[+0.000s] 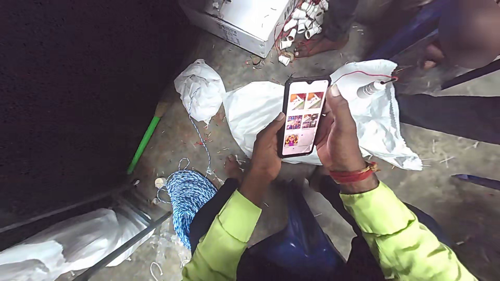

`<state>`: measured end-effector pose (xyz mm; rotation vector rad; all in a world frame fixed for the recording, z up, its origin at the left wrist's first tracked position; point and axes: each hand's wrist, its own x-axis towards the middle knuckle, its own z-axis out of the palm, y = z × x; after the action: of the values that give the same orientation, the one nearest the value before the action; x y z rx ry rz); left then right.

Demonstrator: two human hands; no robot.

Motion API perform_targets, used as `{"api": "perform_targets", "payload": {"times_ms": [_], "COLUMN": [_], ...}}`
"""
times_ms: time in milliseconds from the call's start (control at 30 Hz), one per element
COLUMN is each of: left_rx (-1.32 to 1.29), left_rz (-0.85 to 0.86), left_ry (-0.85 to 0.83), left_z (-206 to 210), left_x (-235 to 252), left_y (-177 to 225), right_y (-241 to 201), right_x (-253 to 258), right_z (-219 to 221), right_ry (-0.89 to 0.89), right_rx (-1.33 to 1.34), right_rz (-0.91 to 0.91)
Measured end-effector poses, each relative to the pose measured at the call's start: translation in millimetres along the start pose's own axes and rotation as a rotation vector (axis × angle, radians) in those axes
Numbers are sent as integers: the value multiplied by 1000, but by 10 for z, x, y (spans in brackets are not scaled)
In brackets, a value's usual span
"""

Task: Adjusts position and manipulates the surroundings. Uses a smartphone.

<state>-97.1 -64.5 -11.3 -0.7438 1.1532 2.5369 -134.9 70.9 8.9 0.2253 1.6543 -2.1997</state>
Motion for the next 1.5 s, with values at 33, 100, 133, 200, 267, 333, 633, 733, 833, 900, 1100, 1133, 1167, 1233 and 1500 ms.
{"api": "perform_targets", "payload": {"times_ms": [33, 100, 133, 200, 267, 333, 633, 733, 833, 900, 1100, 1133, 1167, 1233, 1500], "left_rx": [0, -9, -12, -8, -10, -14, 12, 26, 42, 37, 12, 30, 36, 8, 47], "left_rz": [0, 1, 3, 6, -1, -3, 13, 9, -1, 1, 19, 19, 19, 18, 21], "left_ry": [-1, 11, 10, 10, 5, 7, 8, -3, -3, 5, -18, -16, -7, 16, -13], "left_z": [0, 10, 11, 8, 1, 0, -1, -10, -20, -19, -41, -40, -35, -21, -32], "left_x": [0, 1, 0, 0, 0, 4, -6, -12, -46, -47, -43, -56, -59, -47, -151], "left_y": [0, 5, 8, 13, 13, 12, 7, 12, 27, 38, 47, 53, 56, 58, 84], "right_y": [-1, -6, -7, -7, -1, 3, -6, -20, -23, -26, -31, -28, -27, -27, -29], "right_x": [2, 9, 10, 9, 6, 10, 54, 74, 59, 58, 51, 53, 53, 40, -1], "right_z": [-2, 2, 5, 4, -8, -12, 14, 30, 29, 27, 14, 14, 14, 14, 8], "right_ry": [-7, -7, -6, -11, -28, -29, -10, 3, -7, -13, -23, -23, -25, -35, -78], "right_rx": [1, 4, 5, 6, 8, 7, 42, 50, 41, 48, 34, 27, 24, 15, -2], "right_rz": [-2, -5, -3, 4, 5, 10, 17, 29, 52, 58, 61, 58, 59, 57, 44]}}
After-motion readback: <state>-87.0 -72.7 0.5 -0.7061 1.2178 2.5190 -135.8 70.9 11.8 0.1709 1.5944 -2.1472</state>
